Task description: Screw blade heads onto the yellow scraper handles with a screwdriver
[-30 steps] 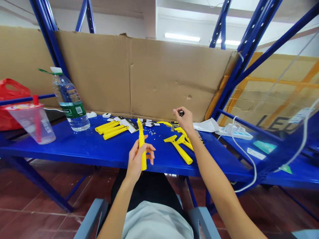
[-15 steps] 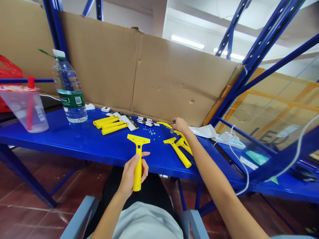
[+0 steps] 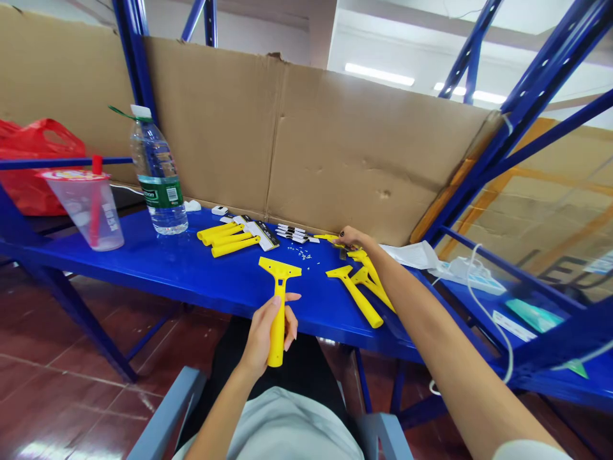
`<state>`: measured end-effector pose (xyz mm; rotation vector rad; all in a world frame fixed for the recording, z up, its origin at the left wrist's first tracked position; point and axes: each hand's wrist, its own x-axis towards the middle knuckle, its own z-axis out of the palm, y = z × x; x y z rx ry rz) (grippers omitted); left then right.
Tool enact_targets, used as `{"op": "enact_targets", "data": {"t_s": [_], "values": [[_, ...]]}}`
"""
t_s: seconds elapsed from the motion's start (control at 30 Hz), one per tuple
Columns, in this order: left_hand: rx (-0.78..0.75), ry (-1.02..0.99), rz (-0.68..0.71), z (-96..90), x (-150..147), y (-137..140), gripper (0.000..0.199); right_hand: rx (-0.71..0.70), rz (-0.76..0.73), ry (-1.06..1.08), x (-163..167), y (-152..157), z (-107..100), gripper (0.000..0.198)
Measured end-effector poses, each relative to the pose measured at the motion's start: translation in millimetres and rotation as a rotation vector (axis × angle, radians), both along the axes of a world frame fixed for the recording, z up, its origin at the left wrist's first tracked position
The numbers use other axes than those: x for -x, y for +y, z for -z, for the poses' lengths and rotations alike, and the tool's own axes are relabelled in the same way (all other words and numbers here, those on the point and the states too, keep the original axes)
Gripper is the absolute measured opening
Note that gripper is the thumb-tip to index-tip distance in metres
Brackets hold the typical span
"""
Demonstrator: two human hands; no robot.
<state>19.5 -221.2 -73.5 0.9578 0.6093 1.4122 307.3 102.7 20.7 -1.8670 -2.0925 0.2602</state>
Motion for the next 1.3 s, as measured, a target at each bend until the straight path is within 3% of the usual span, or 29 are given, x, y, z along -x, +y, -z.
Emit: {"op": "enact_targets", "data": {"t_s": [0.1,0.2,0.37,0.53,0.63,0.7,0.83,0.97,1.1,1.3], "values": [[-0.004,-0.001,0.0,0.0,0.1,0.2,0.065,0.093,-0.01,-0.02,0.0,-0.7,-8.1,0.045],[-0.006,-0.003,0.003,0.7,0.5,0.2,0.065,0.067,-0.032,0.009,2.8,-7.5,-21.7,0.038],[0.006,-0.032,-0.007,2.7,0.4,-0.4,0.066,-0.115,-0.06,0.118,14.7,-32.5,-53.6,0.033],[0.022,-0.092,0.02,2.9,-1.3,0.3,0.073,-0.332,-0.253,0.488,35.9,-77.3,-89.1,0.044],[0.045,-0.13,0.043,-2.6,-2.1,-1.7,0.074,-0.313,-0.353,0.599,51.7,-110.0,-104.0,0.05],[0.06,-0.149,0.054,-8.4,-2.1,-5.2,0.075,-0.196,-0.414,0.633,63.2,-132.0,-107.6,0.051],[0.08,-0.15,0.08,-18.6,-0.3,-13.8,0.075,0.027,-0.57,0.578,87.7,-168.1,-94.4,0.047],[0.125,-0.076,0.11,-23.2,2.5,-18.3,0.053,0.177,-0.687,0.58,108.3,-182.4,-63.8,0.046],[0.174,0.004,0.123,-29.9,4.0,-20.7,0.046,0.228,-0.72,0.598,117.6,-183.7,-42.1,0.045],[0.121,0.092,0.01,-38.7,1.6,-23.1,0.05,0.202,-0.694,0.599,108.2,-177.8,-33.8,0.048]]}}
